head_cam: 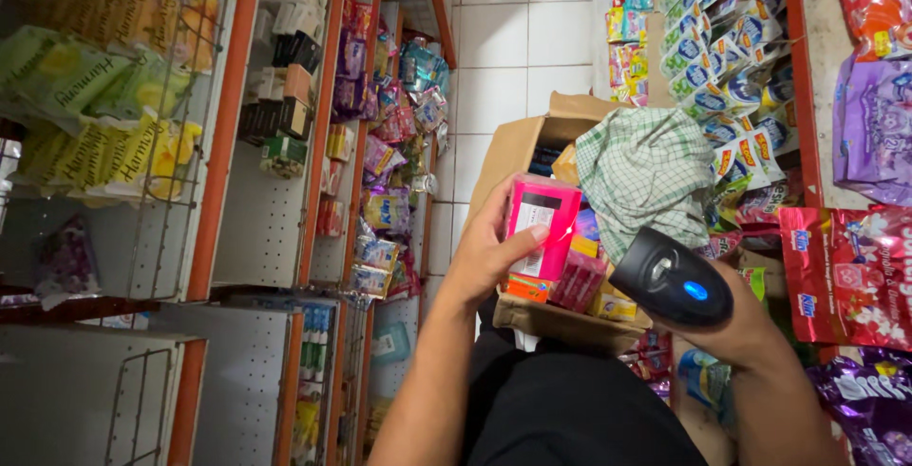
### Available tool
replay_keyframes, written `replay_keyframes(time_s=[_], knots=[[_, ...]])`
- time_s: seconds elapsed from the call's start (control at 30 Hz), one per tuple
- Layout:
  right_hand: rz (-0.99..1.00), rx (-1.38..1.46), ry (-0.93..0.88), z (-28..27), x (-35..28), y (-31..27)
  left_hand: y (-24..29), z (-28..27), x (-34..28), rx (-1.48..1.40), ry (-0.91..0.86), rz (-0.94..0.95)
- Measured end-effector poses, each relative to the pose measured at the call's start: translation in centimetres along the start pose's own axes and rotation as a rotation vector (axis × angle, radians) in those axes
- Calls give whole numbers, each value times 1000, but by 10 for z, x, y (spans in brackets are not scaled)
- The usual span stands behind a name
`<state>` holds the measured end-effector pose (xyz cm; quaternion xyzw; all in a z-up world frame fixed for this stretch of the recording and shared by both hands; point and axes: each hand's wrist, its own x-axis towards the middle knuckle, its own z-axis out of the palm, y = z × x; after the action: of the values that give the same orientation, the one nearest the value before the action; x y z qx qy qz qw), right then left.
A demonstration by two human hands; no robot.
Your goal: The person removes boxes of soap from a cardboard box on the floor, scans each one with a handheld barcode scanner, and places the items onto store shelves.
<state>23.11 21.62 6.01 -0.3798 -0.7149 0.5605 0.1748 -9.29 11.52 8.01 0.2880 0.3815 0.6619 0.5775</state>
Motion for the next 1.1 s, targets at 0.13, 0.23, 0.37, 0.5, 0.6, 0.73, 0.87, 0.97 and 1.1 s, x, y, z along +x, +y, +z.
replay_keyframes(time_s=[0.13, 0.23, 0.37, 0.5, 0.6, 0.73, 0.87, 0.97, 1.1], knots=[[67, -1, 1, 5, 6, -2, -1, 2, -3, 43, -5, 35], [-156, -173, 23, 5, 8, -10, -2, 4, -1, 81, 7, 38], [-237, -188, -2, 7, 10, -19, -5, 6, 1, 88, -5, 33], [-279, -201, 12, 6, 11, -22, -12, 3, 5, 36, -13, 19], [-287, -192, -4, 4, 8, -24, -21, -2, 6, -66, -56, 22], [-283, -110, -44, 7, 8, -29, -34, -10, 6, -503, -162, 23], [-230, -68, -24, 14, 4, -30, -51, -18, 5, -696, -202, 60], [-194, -67, -32, 14, 2, -30, -62, -23, 5, -798, -169, 36], [-162, -39, -17, 12, 1, -31, -70, -27, 4, -811, -118, 27]])
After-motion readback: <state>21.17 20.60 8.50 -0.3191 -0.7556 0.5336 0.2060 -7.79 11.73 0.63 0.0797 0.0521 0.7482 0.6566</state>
